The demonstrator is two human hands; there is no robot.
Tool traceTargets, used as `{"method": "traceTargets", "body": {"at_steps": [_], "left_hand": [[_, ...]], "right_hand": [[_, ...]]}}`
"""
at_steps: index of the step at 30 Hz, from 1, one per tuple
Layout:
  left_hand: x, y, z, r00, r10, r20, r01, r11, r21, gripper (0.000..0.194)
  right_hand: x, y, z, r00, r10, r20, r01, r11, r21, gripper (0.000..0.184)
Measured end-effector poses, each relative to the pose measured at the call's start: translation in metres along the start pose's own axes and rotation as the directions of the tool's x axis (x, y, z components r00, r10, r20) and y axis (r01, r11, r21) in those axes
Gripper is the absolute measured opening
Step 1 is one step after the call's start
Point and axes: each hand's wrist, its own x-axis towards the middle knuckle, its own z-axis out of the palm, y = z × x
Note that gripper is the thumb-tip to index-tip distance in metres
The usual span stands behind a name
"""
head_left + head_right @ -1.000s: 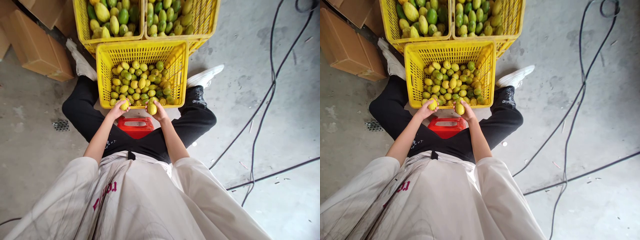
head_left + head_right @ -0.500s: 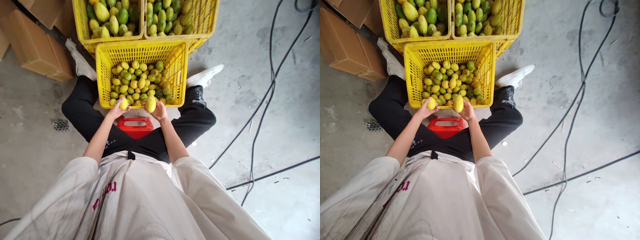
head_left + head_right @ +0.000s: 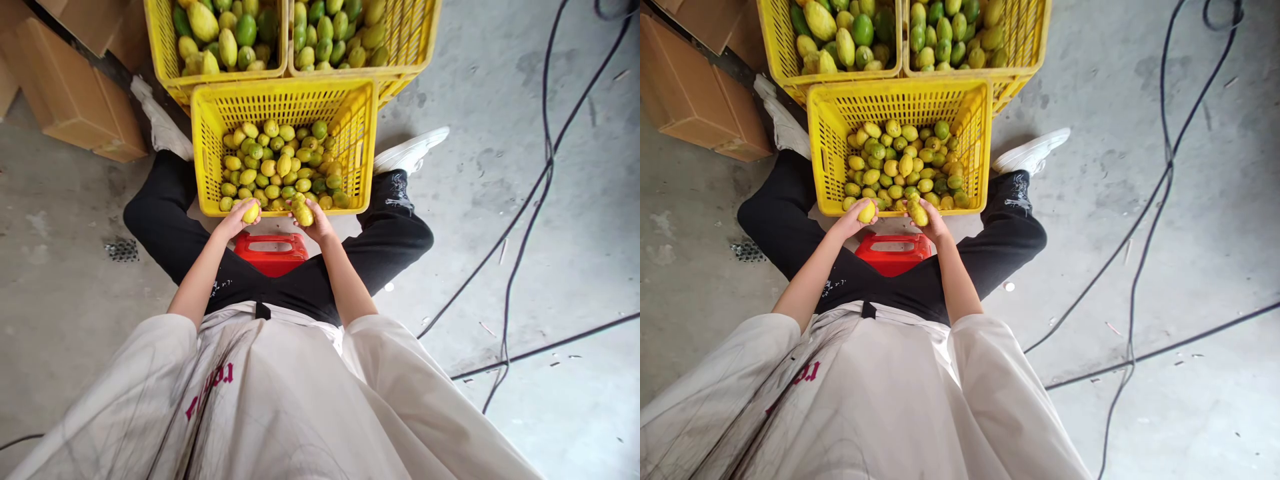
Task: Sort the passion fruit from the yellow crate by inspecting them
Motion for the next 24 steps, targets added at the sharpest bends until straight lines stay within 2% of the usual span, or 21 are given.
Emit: {"method": "traceTargets", "body": {"at_steps": [6,10,13,16,19,21,24], "left_hand": [[0.003,0.002,-0.004,0.997,-0.073,-0.022,0.067,0.977,-0.203,0.045],[0.004,0.003,-0.006,0.992,-0.108,-0.058,0.089,0.959,-0.270,0.036],[0.005,0.003,-0.004,0.990,-0.119,-0.078,0.094,0.957,-0.274,0.029],[0.004,0.002,-0.001,0.990,-0.119,-0.077,0.097,0.965,-0.242,0.026],[0.003,0.002,0.001,0.990,-0.114,-0.089,0.093,0.973,-0.210,0.029],[0.002,0.002,0.000,0.988,-0.117,-0.099,0.094,0.974,-0.206,0.032],[0.002,0.002,-0.001,0.989,-0.099,-0.105,0.076,0.975,-0.209,0.030]], "right_hand": [[0.003,-0.001,-0.004,1.000,-0.009,0.011,0.008,0.998,0.068,0.031],[0.005,-0.002,-0.008,1.000,-0.001,0.012,-0.001,0.986,0.168,0.031],[0.005,0.002,-0.008,0.999,-0.045,0.011,0.042,0.978,0.205,0.025],[0.004,0.005,-0.008,0.997,-0.081,0.010,0.078,0.981,0.178,0.031],[0.002,0.005,-0.010,0.998,-0.032,0.046,0.028,0.996,0.079,0.044],[0.001,0.004,-0.012,0.998,-0.006,0.060,0.004,0.999,0.039,0.045],[0.000,0.003,-0.012,0.998,-0.037,0.043,0.036,0.999,0.032,0.042]]}}
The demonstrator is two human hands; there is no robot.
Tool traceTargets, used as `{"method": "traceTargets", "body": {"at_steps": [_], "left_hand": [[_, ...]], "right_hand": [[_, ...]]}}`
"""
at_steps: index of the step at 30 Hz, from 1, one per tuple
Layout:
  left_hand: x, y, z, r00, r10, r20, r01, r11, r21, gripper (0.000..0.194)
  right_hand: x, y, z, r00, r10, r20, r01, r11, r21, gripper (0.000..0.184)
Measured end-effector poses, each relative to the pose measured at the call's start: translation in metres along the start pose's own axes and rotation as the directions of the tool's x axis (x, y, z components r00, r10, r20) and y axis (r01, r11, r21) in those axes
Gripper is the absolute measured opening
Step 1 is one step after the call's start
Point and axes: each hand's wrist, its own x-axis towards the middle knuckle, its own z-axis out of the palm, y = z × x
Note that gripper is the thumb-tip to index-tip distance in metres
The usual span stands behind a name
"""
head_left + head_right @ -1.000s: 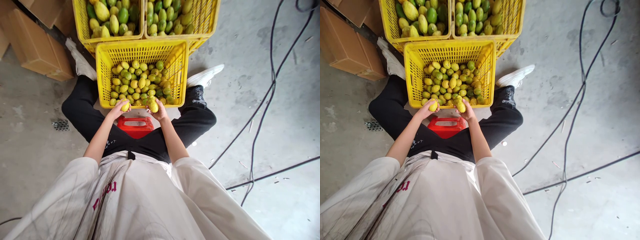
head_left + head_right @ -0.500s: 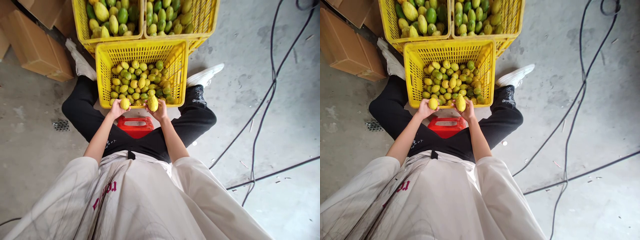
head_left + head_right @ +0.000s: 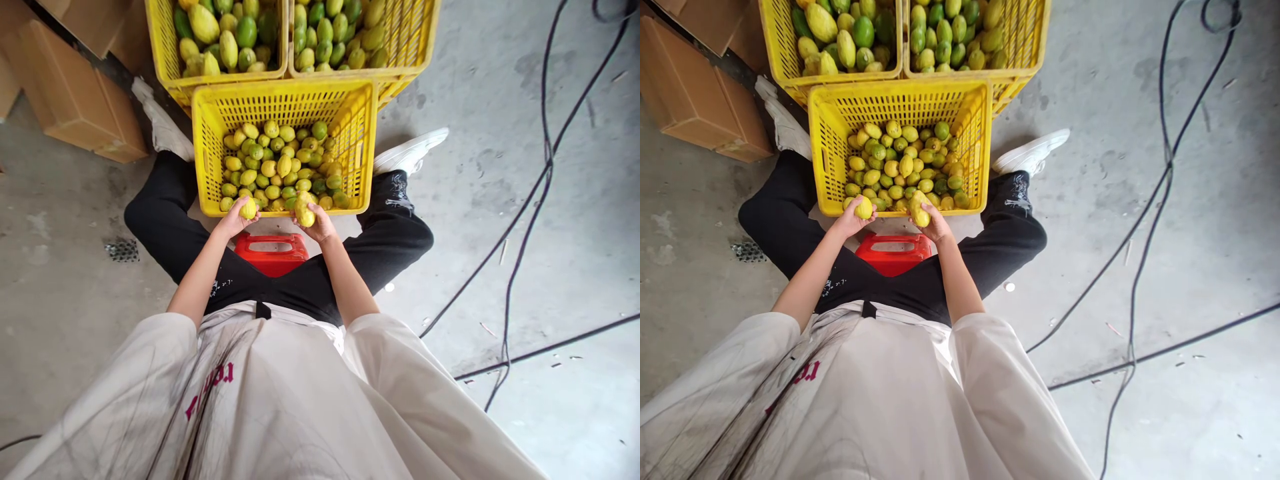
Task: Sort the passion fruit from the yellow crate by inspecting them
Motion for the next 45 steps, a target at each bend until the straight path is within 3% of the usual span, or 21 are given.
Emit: {"method": "traceTargets", "body": {"at_steps": [7,15,21,25,29,34,38,45], "left_hand": [[-0.003,-0.002,0.000,0.993,0.059,0.106,-0.072,0.990,0.121,0.033],[-0.001,0.003,0.000,0.999,-0.009,0.041,0.008,1.000,0.002,0.045],[0.001,0.002,0.000,1.000,-0.023,0.011,0.023,0.999,-0.044,0.027],[-0.002,0.000,0.003,1.000,0.023,-0.008,-0.023,0.999,-0.024,0.012],[-0.006,-0.001,0.002,0.994,0.078,0.073,-0.081,0.996,0.047,0.024],[-0.007,0.000,0.002,0.991,0.057,0.123,-0.068,0.994,0.089,0.024],[-0.006,0.001,0.004,0.994,0.041,0.105,-0.047,0.997,0.060,0.022],[-0.003,0.005,0.000,0.999,0.003,0.051,-0.001,1.000,-0.025,0.040]], "right_hand": [[-0.001,0.001,0.008,0.997,-0.072,0.016,0.073,0.995,-0.063,0.053],[-0.001,-0.009,0.013,1.000,0.017,0.025,-0.018,1.000,0.019,0.040],[-0.001,-0.006,0.013,1.000,0.010,0.003,-0.010,0.990,0.143,0.040],[0.000,-0.003,0.007,1.000,0.002,-0.012,0.000,0.990,0.141,0.033],[0.000,-0.004,0.002,1.000,0.029,-0.012,-0.026,0.989,0.149,0.037],[-0.002,-0.005,0.007,1.000,0.010,0.024,-0.011,0.997,0.075,0.039],[-0.002,-0.004,0.013,1.000,-0.003,0.022,0.003,1.000,0.002,0.038],[0.000,-0.003,0.015,0.999,-0.010,-0.046,0.010,1.000,-0.005,0.038]]}}
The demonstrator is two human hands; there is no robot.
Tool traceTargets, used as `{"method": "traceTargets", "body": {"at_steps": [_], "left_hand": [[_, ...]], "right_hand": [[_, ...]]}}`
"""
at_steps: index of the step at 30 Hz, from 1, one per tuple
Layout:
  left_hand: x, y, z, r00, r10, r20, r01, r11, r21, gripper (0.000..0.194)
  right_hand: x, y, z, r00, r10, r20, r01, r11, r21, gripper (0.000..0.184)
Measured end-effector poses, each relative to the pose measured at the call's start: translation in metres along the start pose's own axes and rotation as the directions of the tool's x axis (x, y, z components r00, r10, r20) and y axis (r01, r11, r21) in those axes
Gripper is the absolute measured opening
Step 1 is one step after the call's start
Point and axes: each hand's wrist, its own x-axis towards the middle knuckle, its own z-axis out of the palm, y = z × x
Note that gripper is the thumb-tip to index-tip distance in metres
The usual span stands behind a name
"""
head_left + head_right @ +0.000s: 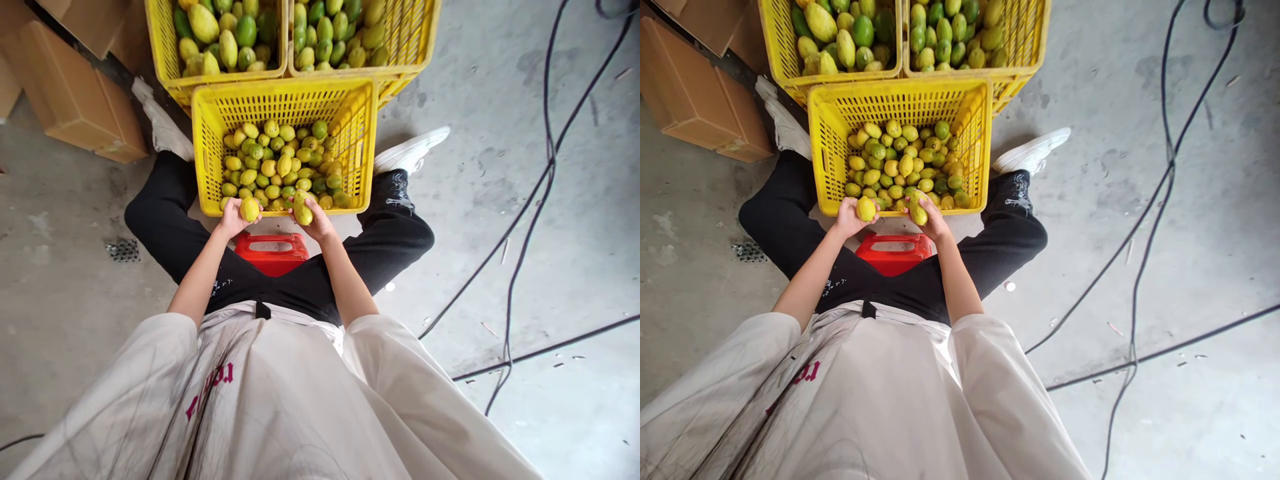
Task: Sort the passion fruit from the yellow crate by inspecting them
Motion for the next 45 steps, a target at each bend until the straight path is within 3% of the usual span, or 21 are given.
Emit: {"method": "traceTargets", "body": {"at_steps": [3,7,12,16,21,28,31,39,45], "left_hand": [[0.001,0.000,-0.001,1.000,-0.005,0.002,0.005,1.000,-0.007,0.040],[0.002,-0.002,0.000,1.000,-0.023,-0.011,0.023,1.000,-0.019,0.043],[0.002,-0.004,0.001,0.998,-0.036,-0.044,0.038,0.999,0.032,0.042],[0.002,-0.006,-0.002,1.000,0.020,0.007,-0.020,0.998,0.065,0.031],[0.001,-0.007,-0.001,0.997,0.030,0.066,-0.037,0.993,0.112,0.026],[-0.002,0.000,0.000,1.000,-0.009,-0.030,0.008,0.999,-0.049,0.031],[-0.003,0.002,-0.001,1.000,-0.008,-0.019,0.006,0.997,-0.072,0.027],[-0.005,0.003,0.007,0.996,-0.074,-0.051,0.070,0.995,-0.067,0.036],[-0.005,0.000,0.008,0.999,-0.022,-0.044,0.021,1.000,-0.020,0.019]], "right_hand": [[-0.003,-0.003,0.001,1.000,-0.001,0.009,0.001,0.999,0.042,0.038],[-0.010,-0.009,0.006,0.999,-0.008,0.042,0.003,0.991,0.132,0.053],[-0.008,-0.006,0.002,0.998,-0.045,0.031,0.041,0.991,0.129,0.063],[0.001,0.003,-0.011,0.997,-0.058,0.045,0.051,0.989,0.141,0.061],[0.002,0.005,-0.012,1.000,0.014,0.007,-0.015,0.997,0.077,0.041],[-0.003,0.001,-0.004,0.999,0.003,0.054,-0.006,0.999,0.053,0.049],[-0.004,0.000,-0.004,0.999,0.010,0.045,-0.012,0.998,0.054,0.045],[0.003,0.001,-0.015,0.991,-0.010,0.135,-0.019,0.977,0.212,0.040],[0.007,0.007,-0.019,0.990,-0.012,0.138,-0.005,0.992,0.124,0.052]]}}
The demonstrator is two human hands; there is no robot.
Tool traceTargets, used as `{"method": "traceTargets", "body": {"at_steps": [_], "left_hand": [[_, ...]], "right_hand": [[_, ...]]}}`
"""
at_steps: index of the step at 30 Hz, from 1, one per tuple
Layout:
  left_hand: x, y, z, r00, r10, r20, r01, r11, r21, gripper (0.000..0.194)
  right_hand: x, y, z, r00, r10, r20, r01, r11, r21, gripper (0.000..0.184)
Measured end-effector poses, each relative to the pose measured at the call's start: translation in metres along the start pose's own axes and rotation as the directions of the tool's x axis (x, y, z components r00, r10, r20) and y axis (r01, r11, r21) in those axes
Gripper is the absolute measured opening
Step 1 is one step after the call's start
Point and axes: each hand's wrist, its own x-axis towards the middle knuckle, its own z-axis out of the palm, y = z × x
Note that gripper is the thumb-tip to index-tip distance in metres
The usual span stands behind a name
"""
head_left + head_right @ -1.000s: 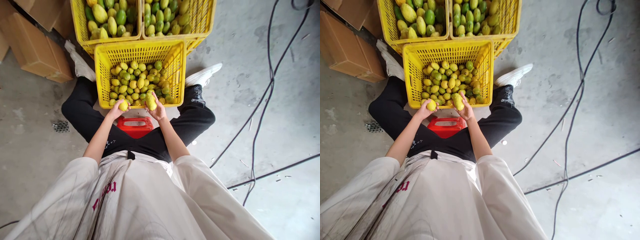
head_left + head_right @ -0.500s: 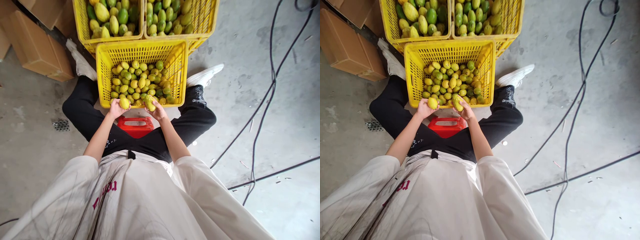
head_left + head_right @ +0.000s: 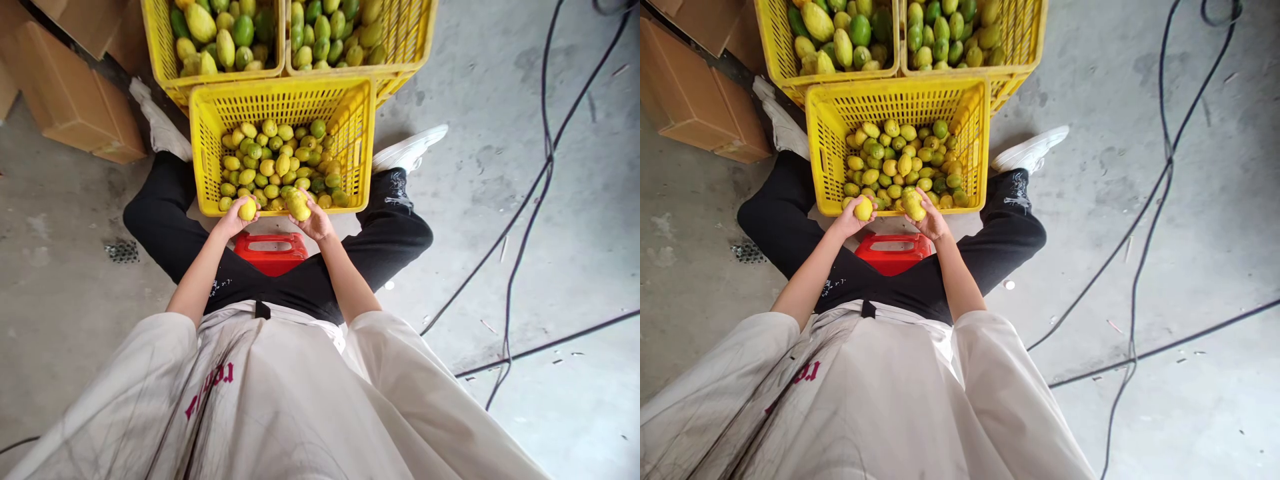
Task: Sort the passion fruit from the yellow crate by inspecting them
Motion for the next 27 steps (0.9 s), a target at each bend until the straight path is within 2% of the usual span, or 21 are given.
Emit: {"method": "traceTargets", "body": {"at_steps": [3,7,13,18,23,27], "left_hand": [[0.002,-0.001,-0.001,1.000,-0.008,0.021,0.007,1.000,0.028,0.021],[0.004,0.001,-0.005,0.999,-0.021,0.028,0.022,0.999,-0.035,0.037],[0.005,0.001,-0.010,0.999,-0.031,0.009,0.032,0.990,-0.141,0.041],[0.007,-0.002,-0.009,0.999,-0.030,-0.036,0.026,0.995,-0.095,0.026],[0.007,-0.003,-0.011,0.995,-0.010,-0.094,0.003,0.997,-0.074,0.009],[0.003,-0.002,-0.008,0.999,0.040,-0.035,-0.042,0.998,-0.044,0.009]], "right_hand": [[0.001,0.003,-0.002,0.999,-0.003,-0.032,0.002,0.999,-0.038,0.054],[0.002,0.004,-0.004,0.997,-0.016,-0.078,0.014,0.999,-0.030,0.048],[0.001,0.001,-0.003,0.998,0.050,-0.049,-0.048,0.998,0.030,0.040],[0.000,-0.002,-0.001,0.993,0.095,-0.065,-0.093,0.995,0.029,0.039],[0.000,-0.005,0.001,0.998,0.038,-0.042,-0.034,0.996,0.081,0.034],[0.000,-0.006,0.004,0.999,0.015,-0.034,-0.014,0.999,0.029,0.036]]}}
